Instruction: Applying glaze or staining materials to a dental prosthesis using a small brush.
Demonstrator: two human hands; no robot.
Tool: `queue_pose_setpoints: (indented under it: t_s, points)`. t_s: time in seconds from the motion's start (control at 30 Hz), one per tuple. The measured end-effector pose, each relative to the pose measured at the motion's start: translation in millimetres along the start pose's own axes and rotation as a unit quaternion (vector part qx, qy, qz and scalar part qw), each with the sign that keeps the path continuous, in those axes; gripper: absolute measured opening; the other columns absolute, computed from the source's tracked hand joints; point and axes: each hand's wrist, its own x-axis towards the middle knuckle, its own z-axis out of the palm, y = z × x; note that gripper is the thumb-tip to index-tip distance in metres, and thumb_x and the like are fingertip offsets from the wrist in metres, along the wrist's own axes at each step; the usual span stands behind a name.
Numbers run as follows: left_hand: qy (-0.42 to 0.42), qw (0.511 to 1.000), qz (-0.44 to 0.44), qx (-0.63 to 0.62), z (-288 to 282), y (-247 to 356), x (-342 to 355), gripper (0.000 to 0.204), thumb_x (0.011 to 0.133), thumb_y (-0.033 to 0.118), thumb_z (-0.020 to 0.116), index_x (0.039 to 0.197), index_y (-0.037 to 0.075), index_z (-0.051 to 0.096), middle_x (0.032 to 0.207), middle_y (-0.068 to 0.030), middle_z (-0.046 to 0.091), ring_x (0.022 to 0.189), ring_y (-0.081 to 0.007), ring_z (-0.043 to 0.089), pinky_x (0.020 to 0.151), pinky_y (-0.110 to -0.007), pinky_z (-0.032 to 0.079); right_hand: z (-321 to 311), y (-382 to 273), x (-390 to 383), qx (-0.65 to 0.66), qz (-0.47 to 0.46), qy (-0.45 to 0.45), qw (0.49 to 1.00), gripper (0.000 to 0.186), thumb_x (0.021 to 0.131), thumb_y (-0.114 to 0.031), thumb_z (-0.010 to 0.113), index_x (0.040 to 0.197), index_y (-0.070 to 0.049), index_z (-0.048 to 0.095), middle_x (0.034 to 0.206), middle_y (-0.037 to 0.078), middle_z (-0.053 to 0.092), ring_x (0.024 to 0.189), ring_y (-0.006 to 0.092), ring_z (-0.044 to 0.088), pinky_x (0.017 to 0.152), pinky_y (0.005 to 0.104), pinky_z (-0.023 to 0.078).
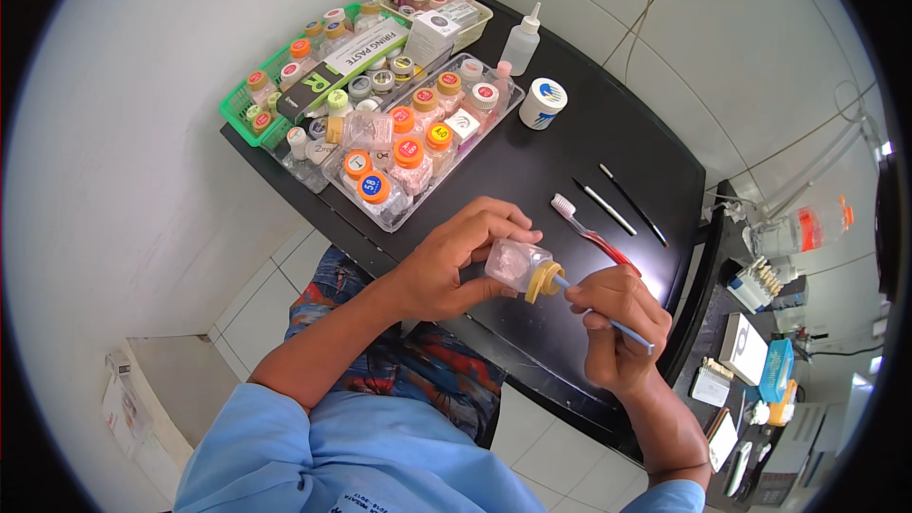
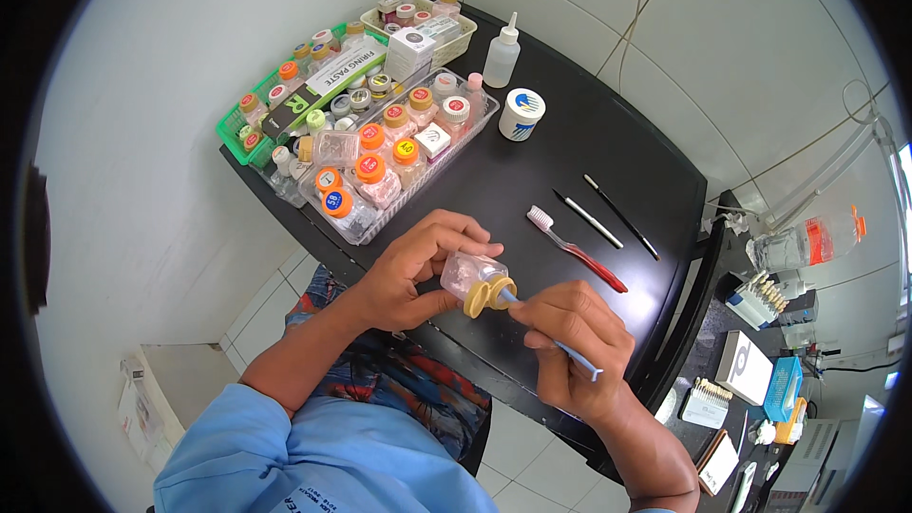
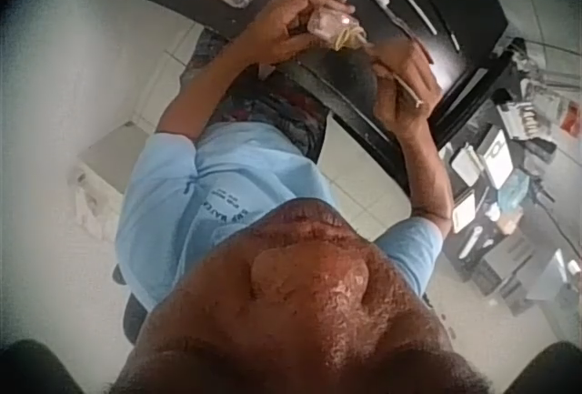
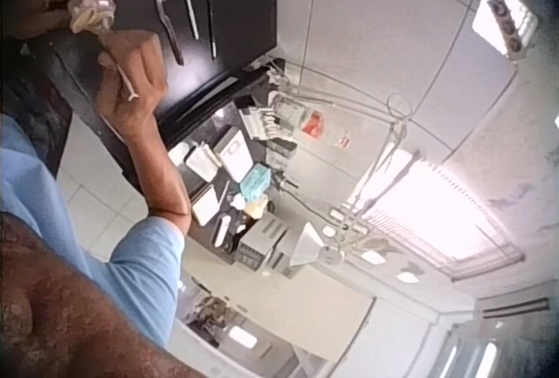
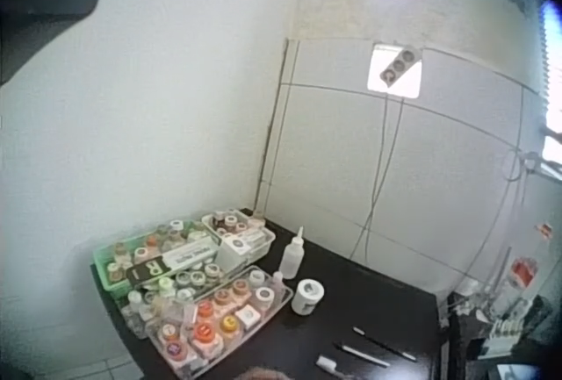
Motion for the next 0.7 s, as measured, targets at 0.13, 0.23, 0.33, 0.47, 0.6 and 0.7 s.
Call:
queue_pose_setpoints:
  t_s: [0.13, 0.23, 0.33, 0.47, 0.6, 0.7]
  points:
    - [0.015, 1.0, 0.009, 0.0, -1.0, -6.7, -2.5, 0.057, 0.09, -0.012, 0.076, 0.14, 0.005, 0.055, 0.152, -0.018, 0.048, 0.139, -0.0279, 0.06, 0.11, -0.038, 0.056, -0.5, 1.2, 1.6, -0.01, -0.029, -0.039, 0.999, 0.028, 0.074, 0.012, 0.073, 0.1, 0.003, 0.076, 0.087, 0.013, 0.071, 0.077, 0.027, 0.069, 0.069, 0.0369, 0.054]
    - [0.013, 1.0, 0.01, -0.015, -0.4, -7.5, -2.5, 0.059, 0.088, -0.01, 0.079, 0.139, 0.007, 0.056, 0.152, -0.0192, 0.051, 0.137, -0.0274, 0.061, 0.11, -0.039, 0.056, 0.4, -0.7, 0.7, -0.034, -0.05, -0.01, 0.998, 0.034, 0.069, 0.012, 0.072, 0.101, 0.003, 0.076, 0.089, 0.013, 0.071, 0.078, 0.0271, 0.069, 0.069, 0.0374, 0.055]
    - [-0.001, 1.0, 0.014, -0.001, -1.7, -2.4, -1.9, 0.058, 0.088, -0.006, 0.082, 0.139, 0.007, 0.056, 0.151, -0.0209, 0.054, 0.137, -0.0278, 0.061, 0.11, -0.039, 0.055, -0.4, 0.7, 0.5, -0.032, -0.039, -0.039, 0.998, 0.03, 0.072, 0.011, 0.074, 0.1, 0.002, 0.076, 0.089, 0.013, 0.071, 0.078, 0.0268, 0.069, 0.069, 0.0375, 0.055]
    - [-0.005, 0.998, 0.031, -0.048, -1.2, -2.2, -3.6, 0.055, 0.092, -0.004, 0.079, 0.14, 0.006, 0.056, 0.15, -0.0209, 0.053, 0.136, -0.0269, 0.062, 0.112, -0.039, 0.054, -2.5, -0.1, 0.1, -0.024, -0.029, -0.03, 0.999, 0.022, 0.078, 0.007, 0.076, 0.099, 0.002, 0.076, 0.089, 0.013, 0.071, 0.078, 0.0263, 0.069, 0.069, 0.037, 0.055]
    - [0.004, 0.997, -0.004, -0.072, 1.7, -1.0, -2.4, 0.054, 0.094, -0.004, 0.076, 0.143, 0.003, 0.053, 0.144, -0.0182, 0.054, 0.136, -0.0274, 0.062, 0.114, -0.04, 0.053, -1.2, 3.8, -1.1, -0.009, -0.038, 0.001, 0.999, 0.014, 0.084, 0.002, 0.077, 0.098, 0.001, 0.076, 0.088, 0.012, 0.071, 0.075, 0.0265, 0.069, 0.068, 0.0369, 0.055]
    - [0.015, 0.998, -0.02, -0.065, 4.3, 5.4, 0.6, 0.056, 0.094, -0.004, 0.077, 0.144, 0.002, 0.053, 0.139, -0.0156, 0.055, 0.138, -0.0285, 0.06, 0.114, -0.04, 0.054, -0.4, 2.7, 2.9, -0.035, -0.046, -0.011, 0.998, 0.013, 0.085, 0.0, 0.077, 0.097, 0.001, 0.075, 0.087, 0.012, 0.071, 0.074, 0.0268, 0.069, 0.068, 0.0369, 0.055]
